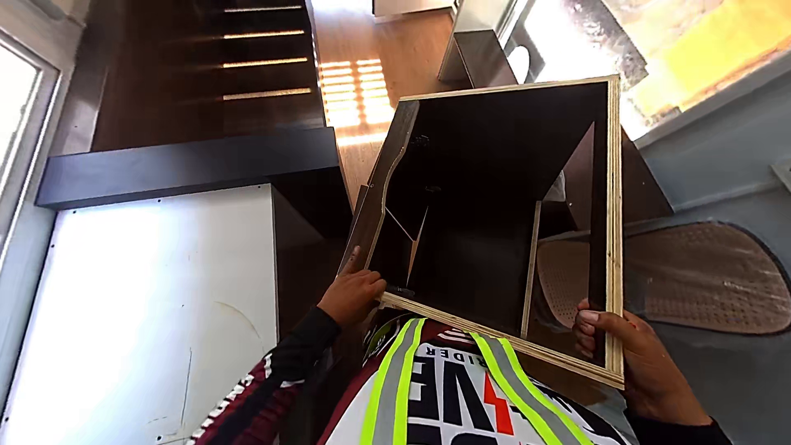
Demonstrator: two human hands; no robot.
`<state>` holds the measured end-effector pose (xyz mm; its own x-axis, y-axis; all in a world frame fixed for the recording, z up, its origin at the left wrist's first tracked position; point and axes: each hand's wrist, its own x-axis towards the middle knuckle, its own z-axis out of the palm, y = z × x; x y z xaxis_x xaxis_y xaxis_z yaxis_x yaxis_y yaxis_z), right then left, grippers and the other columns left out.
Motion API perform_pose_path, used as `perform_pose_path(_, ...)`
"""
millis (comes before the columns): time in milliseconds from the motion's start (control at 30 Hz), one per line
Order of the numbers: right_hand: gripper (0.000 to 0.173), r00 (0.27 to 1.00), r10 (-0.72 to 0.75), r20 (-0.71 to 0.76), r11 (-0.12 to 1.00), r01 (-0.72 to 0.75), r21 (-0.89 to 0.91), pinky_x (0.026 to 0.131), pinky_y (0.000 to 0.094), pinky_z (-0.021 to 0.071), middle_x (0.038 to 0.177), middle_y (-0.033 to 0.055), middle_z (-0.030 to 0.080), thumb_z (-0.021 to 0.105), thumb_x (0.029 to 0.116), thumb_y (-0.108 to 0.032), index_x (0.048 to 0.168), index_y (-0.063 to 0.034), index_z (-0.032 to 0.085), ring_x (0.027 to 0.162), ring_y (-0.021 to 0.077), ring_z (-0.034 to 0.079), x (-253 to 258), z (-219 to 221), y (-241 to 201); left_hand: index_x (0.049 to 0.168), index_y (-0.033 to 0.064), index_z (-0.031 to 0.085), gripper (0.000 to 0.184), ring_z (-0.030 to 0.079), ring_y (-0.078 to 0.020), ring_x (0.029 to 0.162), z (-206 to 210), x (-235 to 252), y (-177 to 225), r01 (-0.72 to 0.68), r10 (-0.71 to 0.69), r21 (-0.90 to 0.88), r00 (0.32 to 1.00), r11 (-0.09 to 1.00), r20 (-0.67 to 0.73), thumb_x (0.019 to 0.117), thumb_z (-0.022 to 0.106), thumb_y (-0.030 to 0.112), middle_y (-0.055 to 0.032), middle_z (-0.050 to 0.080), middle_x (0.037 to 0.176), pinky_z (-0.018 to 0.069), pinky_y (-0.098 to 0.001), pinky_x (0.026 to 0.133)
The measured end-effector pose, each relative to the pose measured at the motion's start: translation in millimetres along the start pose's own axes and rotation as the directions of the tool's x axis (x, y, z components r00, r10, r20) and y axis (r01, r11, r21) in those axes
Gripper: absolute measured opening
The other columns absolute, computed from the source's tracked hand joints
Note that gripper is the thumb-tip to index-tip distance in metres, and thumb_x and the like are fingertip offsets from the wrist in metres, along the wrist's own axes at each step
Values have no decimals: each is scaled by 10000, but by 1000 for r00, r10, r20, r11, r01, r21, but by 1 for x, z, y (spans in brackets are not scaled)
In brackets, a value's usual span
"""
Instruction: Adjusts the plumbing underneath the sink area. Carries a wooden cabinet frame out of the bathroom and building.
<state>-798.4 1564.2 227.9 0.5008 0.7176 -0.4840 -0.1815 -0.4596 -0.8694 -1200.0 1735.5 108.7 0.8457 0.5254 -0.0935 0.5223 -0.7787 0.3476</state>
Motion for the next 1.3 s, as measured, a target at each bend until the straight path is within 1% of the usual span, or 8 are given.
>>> perform_pose_path(133,219,999,19,32,1000,-19,-7,438,252,520,593,-49,514,675,818,-229,985,-119,588,452,69,533,35,-6,-5,1101,61,676,282,689,-305,1128,-11,32,-10,-5,7,-7,971,1000,239,1027,608,324,-105,729,1065,63,-740,1216)
perform_pose_path(400,305,990,119,77,993,-120,11,431,240,494,606,-37,513,720,799,-285,1011,-97,608,455,67,519,138,-58,-29,1068,55,672,227,705,-329,1059,-36,114,25,-19,-11,68,909,997,416,1010,587,257,-118,731,1029,170,-728,1198)
perform_pose_path(733,309,945,154,288,987,-162,4,443,228,485,632,-46,503,727,801,-311,1004,-110,609,467,60,505,276,-113,-56,972,37,682,181,746,-281,915,-47,209,60,-24,-31,125,907,992,420,1007,543,148,-104,740,880,305,-559,1219)
perform_pose_path(833,339,928,137,345,989,-150,10,446,241,492,607,-47,494,756,774,-325,993,-113,608,459,68,510,308,-114,-61,957,36,670,159,735,-277,889,-48,228,49,-31,-19,113,908,993,418,1002,551,131,-114,724,869,416,-508,1140)
perform_pose_path(1100,340,917,73,391,997,-81,3,448,253,498,595,-55,502,759,766,-309,1016,-113,639,452,69,511,340,-86,-91,957,3,629,148,713,-315,880,-78,252,2,-109,84,27,881,994,466,1003,523,96,-148,696,860,436,-516,1098)
perform_pose_path(1167,341,919,60,389,998,-66,3,450,254,502,603,-54,511,761,761,-312,1014,-119,640,456,71,516,343,-78,-94,980,27,645,154,714,-303,902,-89,257,-24,-210,199,-25,873,977,445,1004,560,153,-132,702,895,484,-512,1033)
perform_pose_path(1233,325,926,43,376,999,-47,2,452,257,506,608,-53,523,760,754,-296,1004,-125,640,460,72,524,350,-64,-97,1015,61,695,370,706,-321,1006,-109,275,-62,-293,273,-27,850,956,450,1065,503,374,-127,716,990,482,-581,1035)
perform_pose_path(1300,297,939,49,342,999,-42,-27,459,266,511,612,-54,531,736,751,-255,998,-127,630,467,76,530,350,-46,-90,1007,23,742,695,664,-374,1158,-116,293,-94,-253,226,-35,783,967,579,1090,306,558,-174,727,1086,301,-675,1191)
